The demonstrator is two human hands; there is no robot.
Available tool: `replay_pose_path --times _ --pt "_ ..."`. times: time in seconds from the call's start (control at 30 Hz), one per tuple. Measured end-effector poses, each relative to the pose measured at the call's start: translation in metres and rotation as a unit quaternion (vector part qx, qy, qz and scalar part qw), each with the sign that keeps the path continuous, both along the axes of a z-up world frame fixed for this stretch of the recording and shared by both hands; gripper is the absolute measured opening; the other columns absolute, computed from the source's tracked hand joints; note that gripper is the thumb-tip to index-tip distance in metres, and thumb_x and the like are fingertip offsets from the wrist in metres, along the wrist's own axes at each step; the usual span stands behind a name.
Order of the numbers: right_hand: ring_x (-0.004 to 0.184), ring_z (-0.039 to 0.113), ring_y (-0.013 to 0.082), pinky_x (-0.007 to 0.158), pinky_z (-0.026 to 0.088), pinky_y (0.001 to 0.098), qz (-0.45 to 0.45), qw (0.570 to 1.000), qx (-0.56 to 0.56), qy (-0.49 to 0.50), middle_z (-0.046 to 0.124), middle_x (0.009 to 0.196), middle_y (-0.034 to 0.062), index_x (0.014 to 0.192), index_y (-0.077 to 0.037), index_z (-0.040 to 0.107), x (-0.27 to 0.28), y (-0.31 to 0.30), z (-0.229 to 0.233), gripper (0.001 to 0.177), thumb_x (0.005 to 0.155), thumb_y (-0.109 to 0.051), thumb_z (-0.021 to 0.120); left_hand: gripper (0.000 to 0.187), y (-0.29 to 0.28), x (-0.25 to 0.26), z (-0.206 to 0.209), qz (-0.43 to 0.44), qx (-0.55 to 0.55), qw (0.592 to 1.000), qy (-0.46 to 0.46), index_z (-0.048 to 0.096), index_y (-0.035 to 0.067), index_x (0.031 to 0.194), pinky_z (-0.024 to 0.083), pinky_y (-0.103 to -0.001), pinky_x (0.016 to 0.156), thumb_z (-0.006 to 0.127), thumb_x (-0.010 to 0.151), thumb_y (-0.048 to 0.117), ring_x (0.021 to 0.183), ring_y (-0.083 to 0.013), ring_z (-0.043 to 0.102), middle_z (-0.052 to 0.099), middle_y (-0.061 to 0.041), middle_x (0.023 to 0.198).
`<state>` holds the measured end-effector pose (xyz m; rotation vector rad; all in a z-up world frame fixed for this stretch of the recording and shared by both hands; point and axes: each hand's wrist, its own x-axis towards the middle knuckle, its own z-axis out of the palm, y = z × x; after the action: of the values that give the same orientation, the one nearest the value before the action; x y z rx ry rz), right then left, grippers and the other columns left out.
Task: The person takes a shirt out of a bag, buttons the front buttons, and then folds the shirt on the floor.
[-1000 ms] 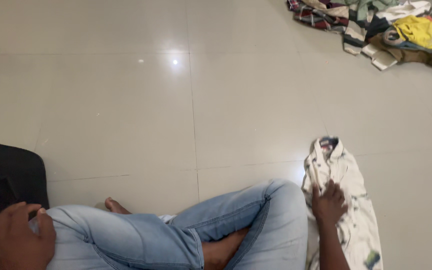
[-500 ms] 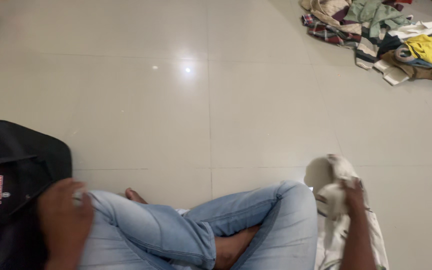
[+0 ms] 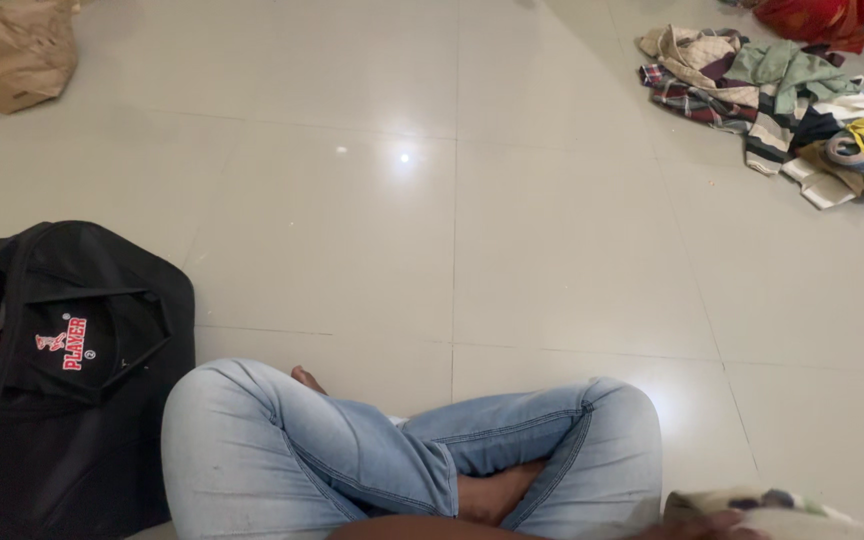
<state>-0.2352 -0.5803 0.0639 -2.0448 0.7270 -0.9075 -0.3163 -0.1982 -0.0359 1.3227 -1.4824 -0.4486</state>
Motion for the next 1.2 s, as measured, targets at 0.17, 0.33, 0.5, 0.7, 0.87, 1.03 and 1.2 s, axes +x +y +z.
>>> replay_pose_path --times 0.17,0.33,0.5,0.7,0.87,1.03,1.2 --pt "0.126 0.058 0.0424 0.102 0.049 0.0531 0.078 0.993 -0.066 -0.061 0.058 0.138 0.0232 0.145 -0.006 0.05 0.098 0.028 0.058 0.054 0.104 -0.041 0.057 0.033 -0.004 0.015 0.018 -0.041 0.021 0.978 0.205 0.061 0.004 0.126 0.053 -0.044 0.104 0.048 0.096 0.009 0.116 -0.0337 0.065 0.067 -0.018 0.123" --pt "0.125 0.059 0.0419 0.103 0.05 0.0507 0.142 0.981 -0.114 -0.067 0.059 0.137 0.0231 0.143 -0.005 0.052 0.184 0.057 0.08 0.046 0.108 -0.035 0.057 0.033 -0.008 0.037 -0.019 0.024 0.032 0.918 0.394 0.058 0.005 0.129 0.056 -0.042 0.1 0.042 0.099 0.004 0.113 -0.0327 0.067 0.068 -0.018 0.121" --pt "0.123 0.061 0.0413 0.104 0.051 0.0483 0.183 0.962 -0.188 -0.072 0.061 0.136 0.023 0.141 -0.004 0.054 0.269 0.089 0.056 0.039 0.112 -0.03 0.057 0.026 0.017 0.204 -0.073 0.448 -0.082 0.879 0.14 0.057 0.003 0.132 0.057 -0.039 0.091 0.047 0.11 0.011 0.099 -0.0237 0.066 0.07 -0.016 0.112" --pt "0.118 0.064 0.0409 0.098 0.051 0.0459 0.226 0.948 -0.219 0.04 0.065 0.13 0.0203 0.137 -0.007 0.057 0.226 0.179 -0.12 0.04 0.108 -0.034 0.063 0.085 0.137 0.301 -0.105 0.572 0.319 0.754 -0.042 0.025 0.01 0.158 0.043 -0.063 0.098 0.07 0.086 0.021 0.133 -0.0461 0.041 0.039 -0.026 0.151" --pt "0.153 0.018 0.0374 0.108 0.025 0.0704 0.268 0.772 -0.242 0.523 0.013 0.171 0.0136 0.153 -0.023 0.032 0.135 0.201 -0.219 0.087 0.085 -0.058 0.073 0.075 0.106 0.289 -0.149 0.423 0.446 0.754 -0.231 0.027 0.025 0.162 0.029 -0.069 0.112 0.06 0.095 0.037 0.153 -0.0423 0.018 0.022 -0.018 0.167" --pt "0.153 0.025 0.0382 0.115 0.026 0.0717 0.198 0.713 -0.137 0.659 0.013 0.17 0.0162 0.163 -0.035 0.014 0.082 0.183 -0.198 0.108 0.081 -0.061 0.078 0.073 0.063 0.242 -0.16 0.269 0.433 0.834 -0.21 0.029 0.033 0.16 0.015 -0.066 0.12 0.054 0.095 0.056 0.156 -0.0402 0.007 0.015 -0.009 0.17" --pt "0.13 0.06 0.0355 0.108 0.049 0.0483 0.303 0.685 -0.163 0.642 0.048 0.151 0.0205 0.162 -0.029 0.022 0.089 0.17 -0.24 0.095 0.085 -0.035 0.076 0.072 0.065 0.248 -0.168 0.261 0.513 0.783 -0.233 0.028 0.038 0.159 0.009 -0.066 0.121 0.046 0.095 0.065 0.157 -0.037 0.004 0.007 -0.004 0.172"
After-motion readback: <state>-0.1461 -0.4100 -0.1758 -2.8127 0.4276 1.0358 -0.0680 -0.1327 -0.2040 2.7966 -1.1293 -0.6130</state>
